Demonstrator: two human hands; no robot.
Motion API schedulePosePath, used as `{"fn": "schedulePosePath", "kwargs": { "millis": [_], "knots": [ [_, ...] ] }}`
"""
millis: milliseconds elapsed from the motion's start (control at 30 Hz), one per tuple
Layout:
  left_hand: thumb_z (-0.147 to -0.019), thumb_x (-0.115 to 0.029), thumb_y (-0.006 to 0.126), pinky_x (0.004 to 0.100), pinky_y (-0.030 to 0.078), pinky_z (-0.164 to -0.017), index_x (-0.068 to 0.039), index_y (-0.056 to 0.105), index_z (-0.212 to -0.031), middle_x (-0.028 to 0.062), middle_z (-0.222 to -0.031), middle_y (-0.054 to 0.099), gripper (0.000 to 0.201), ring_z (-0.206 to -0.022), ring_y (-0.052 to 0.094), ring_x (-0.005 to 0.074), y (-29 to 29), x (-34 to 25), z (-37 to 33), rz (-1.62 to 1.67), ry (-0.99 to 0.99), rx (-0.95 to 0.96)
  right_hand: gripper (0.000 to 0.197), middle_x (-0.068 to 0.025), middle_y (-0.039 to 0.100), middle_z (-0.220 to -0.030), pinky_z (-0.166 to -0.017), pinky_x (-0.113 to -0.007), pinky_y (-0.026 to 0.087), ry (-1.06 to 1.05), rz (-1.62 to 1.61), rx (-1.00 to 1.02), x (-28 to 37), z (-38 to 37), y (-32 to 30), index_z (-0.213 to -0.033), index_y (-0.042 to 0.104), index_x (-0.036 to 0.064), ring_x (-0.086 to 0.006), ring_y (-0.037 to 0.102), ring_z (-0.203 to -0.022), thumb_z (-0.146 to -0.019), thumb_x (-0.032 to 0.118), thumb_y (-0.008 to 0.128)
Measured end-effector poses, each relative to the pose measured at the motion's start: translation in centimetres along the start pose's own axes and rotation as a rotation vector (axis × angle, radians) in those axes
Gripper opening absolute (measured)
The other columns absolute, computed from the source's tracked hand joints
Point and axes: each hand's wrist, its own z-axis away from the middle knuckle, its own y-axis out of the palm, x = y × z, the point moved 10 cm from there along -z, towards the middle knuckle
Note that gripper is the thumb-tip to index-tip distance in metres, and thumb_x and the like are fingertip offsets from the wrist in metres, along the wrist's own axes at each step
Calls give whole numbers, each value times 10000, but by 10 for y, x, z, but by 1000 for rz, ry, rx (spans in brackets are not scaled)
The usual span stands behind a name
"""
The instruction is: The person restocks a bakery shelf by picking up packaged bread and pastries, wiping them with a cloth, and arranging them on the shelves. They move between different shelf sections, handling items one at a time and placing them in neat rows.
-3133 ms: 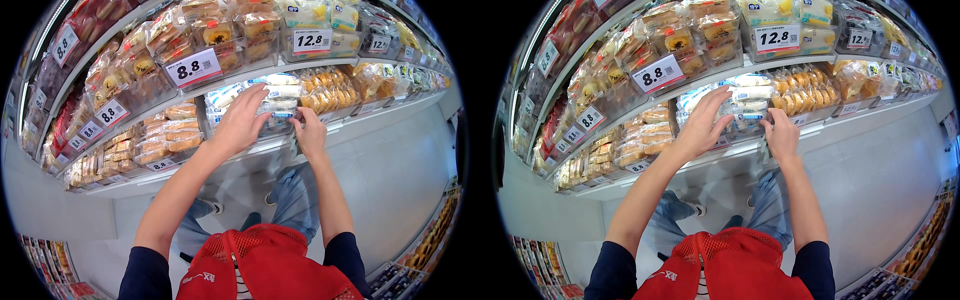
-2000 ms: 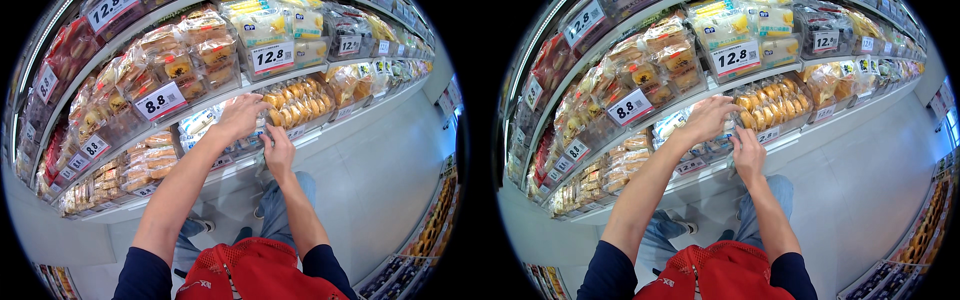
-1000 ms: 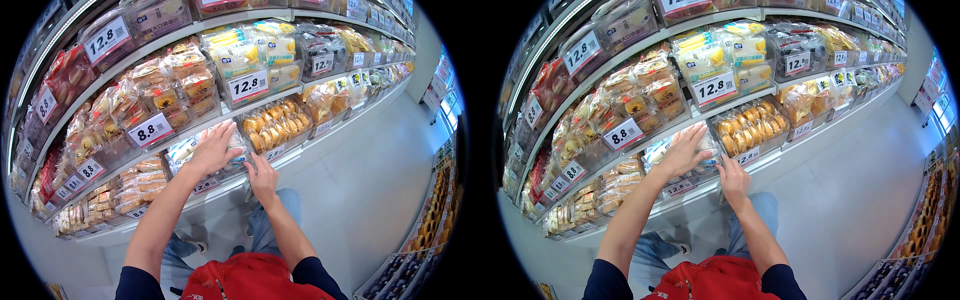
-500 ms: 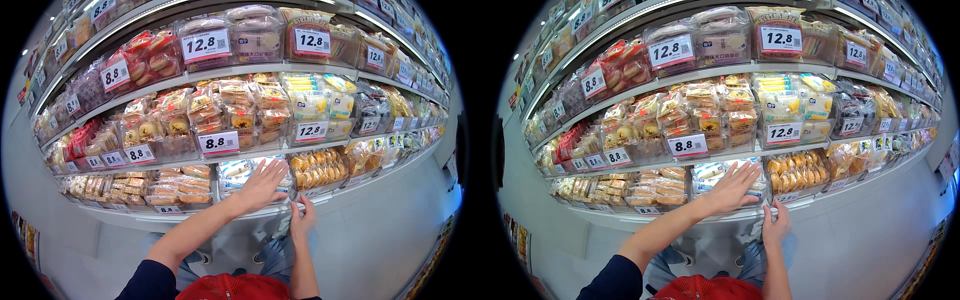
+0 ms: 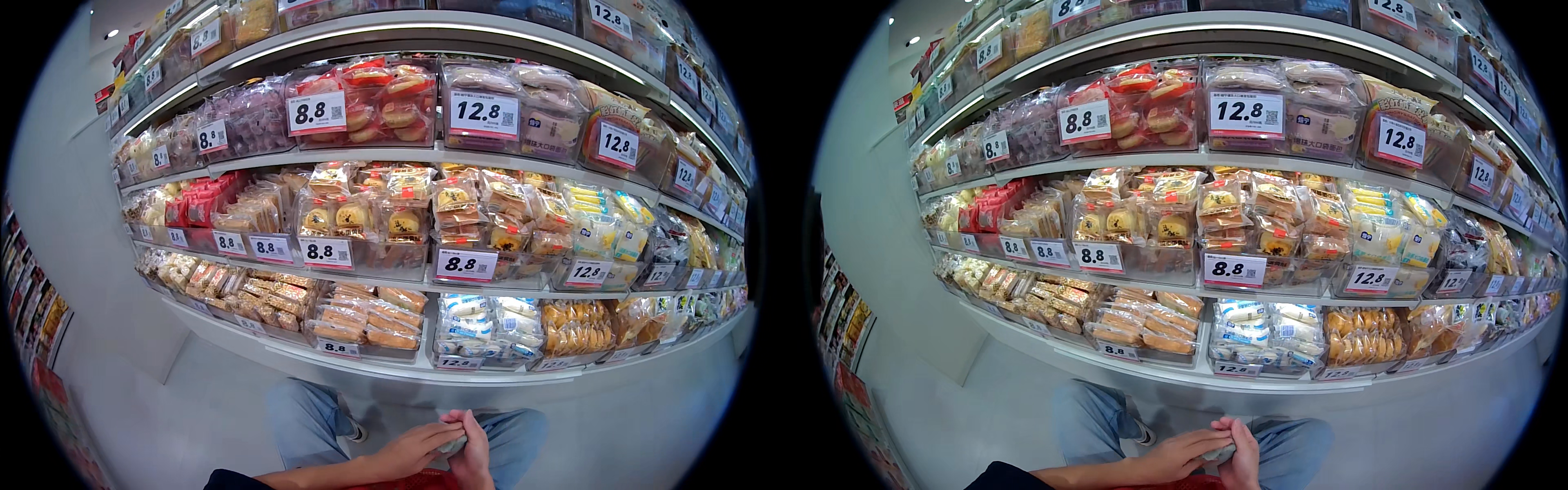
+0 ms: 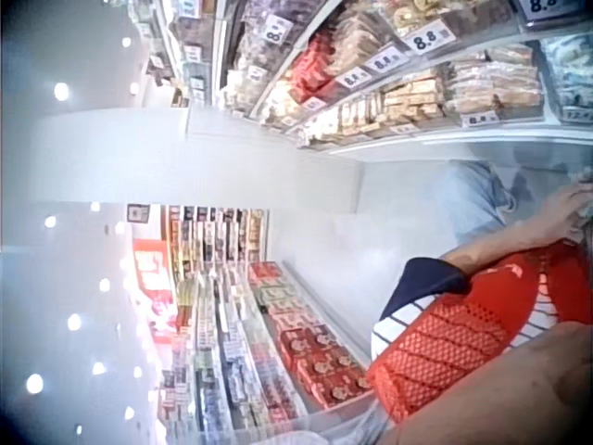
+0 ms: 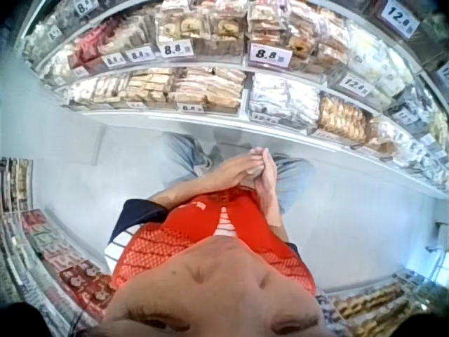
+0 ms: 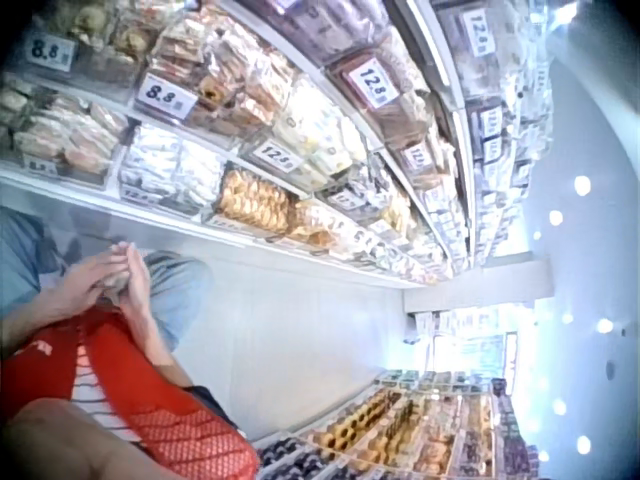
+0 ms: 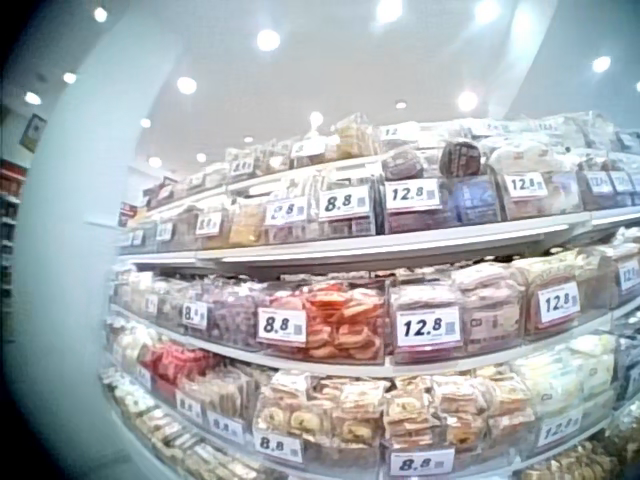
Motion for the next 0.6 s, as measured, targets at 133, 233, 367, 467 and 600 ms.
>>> {"fn": "schedulePosePath", "kwargs": {
  "millis": [133,233,367,467,600],
  "knots": [
    [-734,81,634,369,523,-827,-75,650,-1186,100,-1084,671,478,-951,644,298,-59,6,24,-66,-102,-346,339,-28,626,-1044,-827,-266,484,115,237,293,-27,17,37,-1268,541,36,-129,598,-952,-955,143,619],
    [-731,89,645,357,526,-737,-64,678,-1133,97,-995,688,432,-846,648,291,-93,-6,32,-121,-68,-481,358,-26,631,-1049,-784,-260,493,156,278,351,-36,28,62,-1267,536,32,-126,608,-911,-918,49,613],
    [-779,49,684,310,504,-703,-60,688,-1135,93,-967,688,373,-812,630,258,-112,-11,46,-90,-112,-548,422,-34,647,-1056,-771,-244,493,181,307,295,-30,31,76,-1260,558,18,-129,618,-898,-841,-31,570],
    [-872,-21,648,298,512,-720,-67,672,-1159,95,-1035,688,292,-833,631,218,-117,-7,57,112,-214,-548,429,-51,664,-1053,-799,-255,495,160,336,249,-35,25,64,-1234,591,-2,-140,625,-921,-809,-38,541],
    [-951,-85,595,276,506,-735,-50,666,-1173,69,-1034,692,236,-829,612,127,-116,18,73,540,-400,-587,387,-84,679,-1072,-864,-301,493,126,391,178,-28,27,67,-1198,611,-43,-180,628,-985,-827,3,509]
  ]
}}
